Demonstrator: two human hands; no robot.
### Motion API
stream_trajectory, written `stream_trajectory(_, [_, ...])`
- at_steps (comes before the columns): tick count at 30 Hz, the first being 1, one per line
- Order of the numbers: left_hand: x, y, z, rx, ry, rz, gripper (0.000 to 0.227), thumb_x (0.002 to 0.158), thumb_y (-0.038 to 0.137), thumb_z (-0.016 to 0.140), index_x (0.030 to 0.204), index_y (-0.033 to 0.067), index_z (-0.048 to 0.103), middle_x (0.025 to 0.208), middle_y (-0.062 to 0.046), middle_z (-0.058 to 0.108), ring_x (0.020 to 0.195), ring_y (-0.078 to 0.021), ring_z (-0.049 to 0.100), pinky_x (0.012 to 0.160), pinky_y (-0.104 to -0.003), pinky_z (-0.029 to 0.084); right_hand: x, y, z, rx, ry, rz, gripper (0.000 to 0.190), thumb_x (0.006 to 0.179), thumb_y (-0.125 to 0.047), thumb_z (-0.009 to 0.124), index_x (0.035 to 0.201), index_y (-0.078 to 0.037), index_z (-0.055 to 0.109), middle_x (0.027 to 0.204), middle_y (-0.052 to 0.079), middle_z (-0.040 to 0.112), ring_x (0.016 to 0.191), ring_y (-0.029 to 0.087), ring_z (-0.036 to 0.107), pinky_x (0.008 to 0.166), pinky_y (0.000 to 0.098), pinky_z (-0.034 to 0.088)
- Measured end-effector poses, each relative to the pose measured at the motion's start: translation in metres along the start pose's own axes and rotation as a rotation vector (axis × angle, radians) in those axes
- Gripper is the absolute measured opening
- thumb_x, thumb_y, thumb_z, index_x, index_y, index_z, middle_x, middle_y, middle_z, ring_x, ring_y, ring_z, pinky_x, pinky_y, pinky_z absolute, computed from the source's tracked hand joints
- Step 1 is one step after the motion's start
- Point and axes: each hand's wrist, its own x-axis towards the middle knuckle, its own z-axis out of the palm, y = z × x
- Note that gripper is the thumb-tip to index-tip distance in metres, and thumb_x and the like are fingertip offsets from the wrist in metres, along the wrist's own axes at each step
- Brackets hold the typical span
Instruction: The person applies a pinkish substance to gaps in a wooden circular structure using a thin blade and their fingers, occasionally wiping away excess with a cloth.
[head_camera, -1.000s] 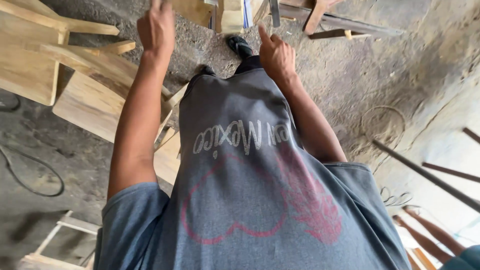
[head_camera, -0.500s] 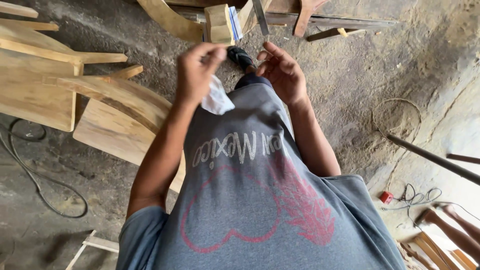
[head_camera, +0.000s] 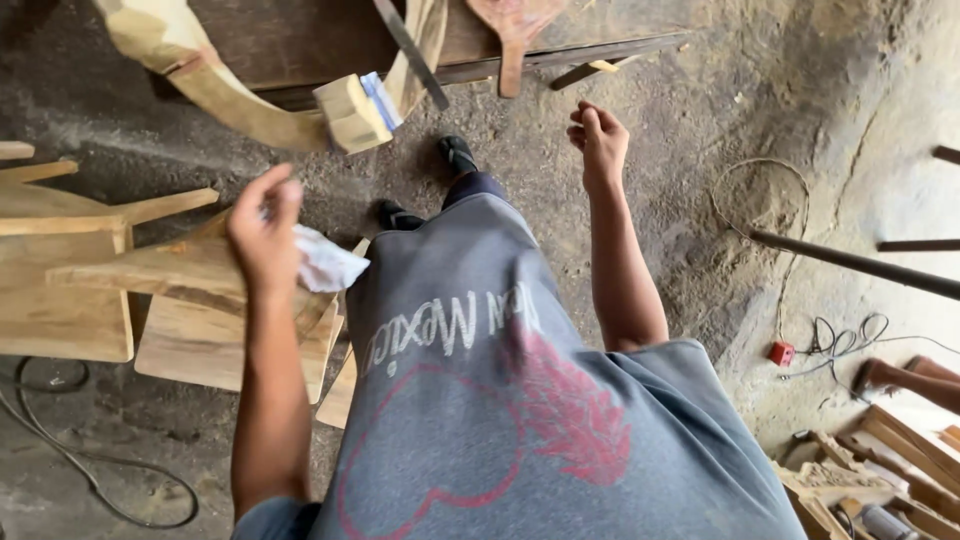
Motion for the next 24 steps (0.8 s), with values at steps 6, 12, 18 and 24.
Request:
stream_trajectory(6, [-0.028, -0.033, -0.036, 0.038, 0.224, -0.172, 0.022, 0.107, 0.003, 0.066, 0.128, -0.0015, 0.07, 0.112, -0.005, 0.072, 0.102, -0.0126, 0.066, 0.093, -0.026, 0.054, 0.106, -0.013, -0.083, 0.049, 0.192, -0.156, 0.019, 0.104, -0.01, 0.062, 0.115, 0.0, 0.075, 0.095, 0.008, 0.077, 0.073, 0.014, 0.072, 0.063, 0.0256, 0.057])
stream_trajectory(12, [-0.031, -0.039, -0.024, 0.593, 0.189, -0.016, 0.023, 0.106, 0.002, 0.071, 0.13, -0.0009, 0.071, 0.109, -0.012, 0.071, 0.104, -0.0268, 0.066, 0.093, -0.037, 0.053, 0.187, -0.056, -0.173, -1.178, 0.28, -0.67, 0.03, 0.1, -0.003, 0.063, 0.127, -0.008, 0.073, 0.112, 0.01, 0.074, 0.096, 0.021, 0.072, 0.084, 0.0383, 0.059])
stream_trajectory(18, [-0.039, -0.023, -0.027, 1.065, 0.099, 0.006, 0.028, 0.101, 0.004, 0.077, 0.128, 0.0017, 0.071, 0.108, -0.015, 0.069, 0.104, -0.0369, 0.065, 0.084, -0.048, 0.052, 0.223, -0.064, -0.187, -1.541, -0.112, -0.573, 0.04, 0.105, 0.006, 0.053, 0.139, -0.011, 0.067, 0.136, 0.012, 0.07, 0.113, 0.03, 0.068, 0.092, 0.0462, 0.052])
stream_trajectory(24, [-0.059, -0.03, -0.023, 1.137, 0.109, -0.038, 0.028, 0.102, 0.004, 0.076, 0.128, 0.002, 0.068, 0.114, -0.017, 0.064, 0.102, -0.0371, 0.067, 0.084, -0.048, 0.054, 0.246, -0.096, -0.178, -2.038, -0.463, -0.557, 0.035, 0.109, -0.002, 0.054, 0.139, -0.01, 0.068, 0.12, 0.015, 0.074, 0.094, 0.028, 0.071, 0.093, 0.0479, 0.053])
